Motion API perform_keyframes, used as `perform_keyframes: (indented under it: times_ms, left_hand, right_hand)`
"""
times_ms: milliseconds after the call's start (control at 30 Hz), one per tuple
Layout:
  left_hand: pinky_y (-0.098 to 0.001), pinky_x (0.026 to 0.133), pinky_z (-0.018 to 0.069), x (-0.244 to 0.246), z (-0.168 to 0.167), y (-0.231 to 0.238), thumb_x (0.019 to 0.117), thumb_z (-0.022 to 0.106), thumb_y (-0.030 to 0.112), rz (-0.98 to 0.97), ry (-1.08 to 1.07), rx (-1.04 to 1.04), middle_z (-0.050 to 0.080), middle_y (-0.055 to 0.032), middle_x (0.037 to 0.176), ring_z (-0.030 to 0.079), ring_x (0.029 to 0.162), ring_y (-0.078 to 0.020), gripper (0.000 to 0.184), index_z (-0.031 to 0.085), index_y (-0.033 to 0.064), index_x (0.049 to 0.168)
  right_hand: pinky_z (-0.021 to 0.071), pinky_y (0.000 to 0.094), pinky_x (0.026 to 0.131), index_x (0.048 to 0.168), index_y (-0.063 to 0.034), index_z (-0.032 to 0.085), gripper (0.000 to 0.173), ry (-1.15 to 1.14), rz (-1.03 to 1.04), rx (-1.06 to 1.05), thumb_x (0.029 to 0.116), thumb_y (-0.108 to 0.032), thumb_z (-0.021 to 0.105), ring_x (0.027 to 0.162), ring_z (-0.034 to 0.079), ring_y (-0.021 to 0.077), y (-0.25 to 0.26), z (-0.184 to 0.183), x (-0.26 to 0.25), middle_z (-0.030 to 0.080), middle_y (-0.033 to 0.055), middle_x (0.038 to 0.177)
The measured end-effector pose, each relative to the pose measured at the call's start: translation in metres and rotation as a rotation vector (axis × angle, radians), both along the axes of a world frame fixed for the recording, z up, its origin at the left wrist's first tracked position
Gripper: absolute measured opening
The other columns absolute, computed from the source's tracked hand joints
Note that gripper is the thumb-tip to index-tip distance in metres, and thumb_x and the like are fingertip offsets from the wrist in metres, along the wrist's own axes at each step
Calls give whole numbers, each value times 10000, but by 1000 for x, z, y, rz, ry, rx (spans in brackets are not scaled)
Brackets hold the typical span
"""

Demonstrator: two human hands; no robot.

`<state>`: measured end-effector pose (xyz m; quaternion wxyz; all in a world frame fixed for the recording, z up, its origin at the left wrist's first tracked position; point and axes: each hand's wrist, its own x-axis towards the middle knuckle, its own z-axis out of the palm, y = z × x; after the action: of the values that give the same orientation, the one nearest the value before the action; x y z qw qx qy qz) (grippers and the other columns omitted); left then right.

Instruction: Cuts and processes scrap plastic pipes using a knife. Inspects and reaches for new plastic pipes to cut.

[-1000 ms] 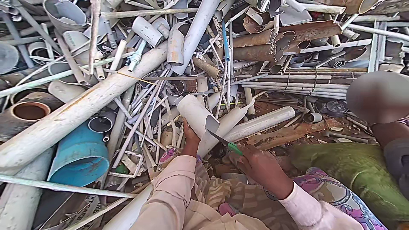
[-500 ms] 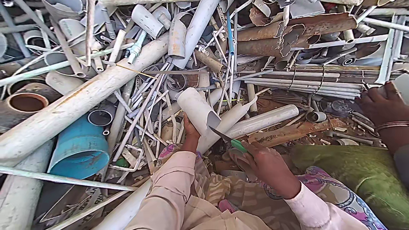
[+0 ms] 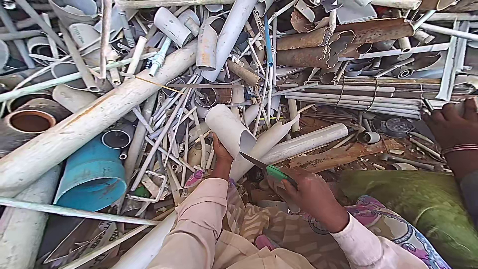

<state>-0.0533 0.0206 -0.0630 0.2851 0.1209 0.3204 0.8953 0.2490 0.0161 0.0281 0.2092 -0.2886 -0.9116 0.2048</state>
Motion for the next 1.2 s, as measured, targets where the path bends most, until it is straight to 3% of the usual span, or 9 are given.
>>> perform_keyframes:
  times_ms: [200,300,467,600,733,867,967,1100,1200]
  left_hand:
    - [-393,947,555,0,1,0,1101,79,461,1,31,1,666,-43,1216,652,1120,-139,581,450,149,1421]
    - [-410,943,556,-2,0,-1,1095,75,482,-2,22,4,669,-52,1208,657,1113,-153,601,461,145,1409]
    - [-396,943,557,0,-1,0,1080,45,516,0,29,28,659,-40,1221,649,1122,-139,631,428,156,1430]
    - [-407,924,568,0,-2,-1,1074,63,534,-16,23,61,670,-59,1189,665,1094,-158,641,427,132,1415]
    - [-378,909,575,1,-1,-1,1084,78,510,-16,32,64,677,-39,1156,674,1061,-135,609,423,122,1402]
    - [-401,921,568,0,-1,-2,1087,84,511,-27,17,54,670,-58,1181,668,1082,-152,612,426,119,1411]
    - [-392,922,570,2,0,-2,1095,82,482,-25,26,51,674,-59,1177,670,1078,-145,594,425,115,1413]
    - [-391,940,557,3,2,-3,1100,79,462,-3,38,12,652,-76,1210,653,1102,-144,592,399,101,1442]
    - [-383,928,563,5,3,-2,1096,83,473,-4,42,15,658,-64,1195,659,1084,-135,592,402,106,1433]
  right_hand:
    - [576,541,896,1252,-26,731,323,-25,89,-142,992,-174,610,1020,733,353,3,7,1,750,182,1145]
    - [592,564,741,1213,-24,747,300,-21,-2,13,972,-155,627,876,741,394,3,1,-3,743,209,1018]
    - [589,544,850,1220,-23,740,303,5,79,-90,981,-161,615,963,741,360,6,3,-5,756,186,1091]
    - [583,560,690,1269,-18,722,329,-66,-40,37,993,-155,606,833,731,414,0,4,-13,725,231,1028]
    - [580,559,837,1310,-30,697,347,-107,76,-93,1020,-183,582,965,729,397,0,8,-16,728,221,1117]
    - [581,560,755,1332,-34,682,357,-167,-15,-21,1029,-181,566,909,726,416,-1,7,-23,711,235,1106]
    - [547,555,925,1374,-54,660,379,-208,47,-170,1046,-206,548,1079,700,390,5,11,-24,707,213,1208]
    - [559,559,873,1407,-70,636,395,-261,3,-147,1059,-216,518,1047,705,395,4,11,-29,695,215,1204]
    - [503,539,1029,1403,-51,635,392,-216,61,-307,1058,-213,540,1187,666,365,10,14,-28,686,203,1297]
